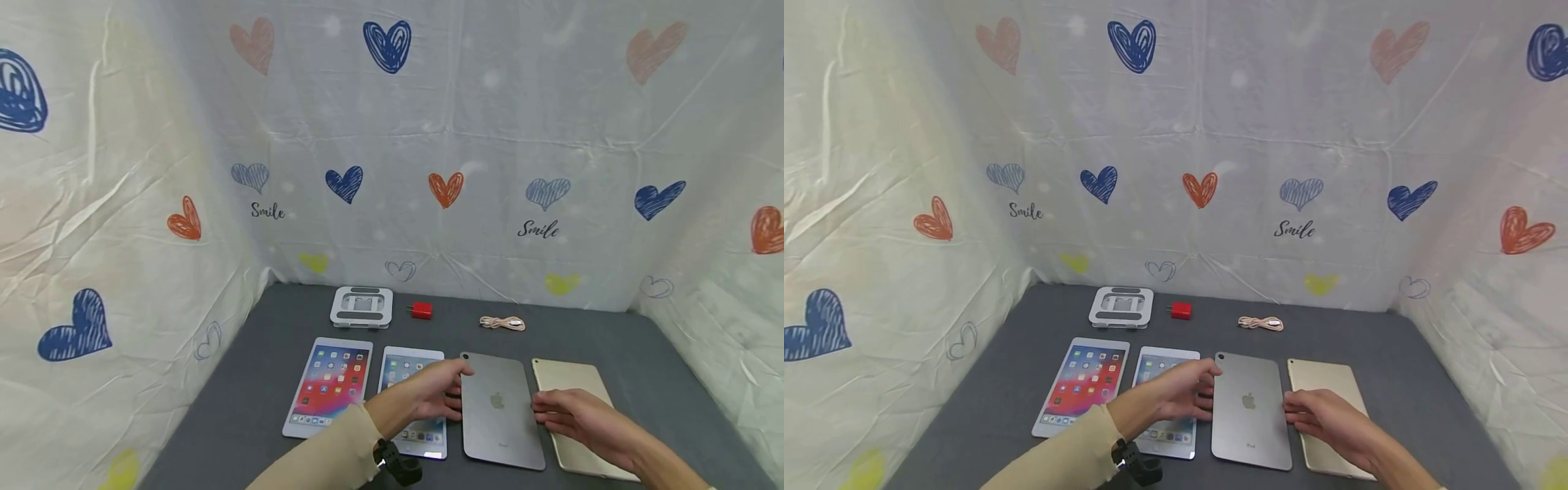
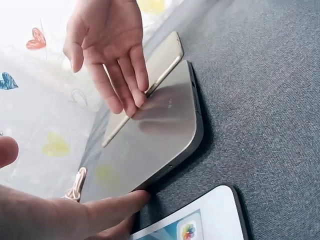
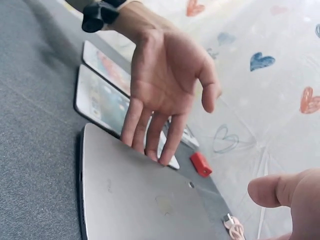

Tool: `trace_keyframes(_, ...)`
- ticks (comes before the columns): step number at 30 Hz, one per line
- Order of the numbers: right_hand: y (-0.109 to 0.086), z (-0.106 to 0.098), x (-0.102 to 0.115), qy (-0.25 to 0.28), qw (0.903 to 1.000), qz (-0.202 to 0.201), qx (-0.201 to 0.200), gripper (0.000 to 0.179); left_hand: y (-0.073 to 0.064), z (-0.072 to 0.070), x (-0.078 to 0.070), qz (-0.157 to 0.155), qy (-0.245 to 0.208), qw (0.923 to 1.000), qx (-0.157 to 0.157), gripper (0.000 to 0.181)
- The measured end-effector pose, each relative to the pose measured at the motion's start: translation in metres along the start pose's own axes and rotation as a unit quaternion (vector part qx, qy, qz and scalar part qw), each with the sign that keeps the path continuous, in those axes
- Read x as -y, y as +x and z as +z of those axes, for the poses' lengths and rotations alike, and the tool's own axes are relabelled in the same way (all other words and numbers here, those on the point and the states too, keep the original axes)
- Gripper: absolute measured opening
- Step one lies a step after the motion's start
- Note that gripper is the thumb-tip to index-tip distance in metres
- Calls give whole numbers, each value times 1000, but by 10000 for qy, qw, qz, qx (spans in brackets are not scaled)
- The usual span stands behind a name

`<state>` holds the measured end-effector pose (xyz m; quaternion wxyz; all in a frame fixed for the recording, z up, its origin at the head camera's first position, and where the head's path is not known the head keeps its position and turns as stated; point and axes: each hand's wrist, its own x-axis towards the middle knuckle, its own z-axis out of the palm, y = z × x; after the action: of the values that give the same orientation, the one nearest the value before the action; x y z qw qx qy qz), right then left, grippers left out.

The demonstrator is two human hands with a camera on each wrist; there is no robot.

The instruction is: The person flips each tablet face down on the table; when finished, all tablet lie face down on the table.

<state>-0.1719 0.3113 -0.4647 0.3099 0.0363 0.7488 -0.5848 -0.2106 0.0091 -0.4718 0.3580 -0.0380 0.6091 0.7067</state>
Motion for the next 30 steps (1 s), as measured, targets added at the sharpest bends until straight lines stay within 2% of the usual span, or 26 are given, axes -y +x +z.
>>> trace_keyframes(3,0,0,2,-46,10000,-12,-33,67,-3,-1,-2,22,66,10000,-12,82)
trace_keyframes(7,0,3,5,-266,9993,46,-272,63,-6,-4,-4,91,171,9998,54,81)
trace_keyframes(12,1,7,13,-550,9971,56,-523,60,-13,-16,-4,268,-8,9993,246,70)
trace_keyframes(16,0,8,19,-355,9990,-121,-247,67,-24,-31,-8,402,-196,9984,350,56)
trace_keyframes(20,-1,8,22,247,9989,-366,142,72,-38,-51,-15,428,-185,9980,424,52)
trace_keyframes(26,3,14,25,1037,9894,-617,813,71,-62,-85,-25,588,-50,9976,354,47)
trace_keyframes(30,9,27,30,1288,9851,-616,956,69,-79,-109,-31,735,-10,9964,413,46)
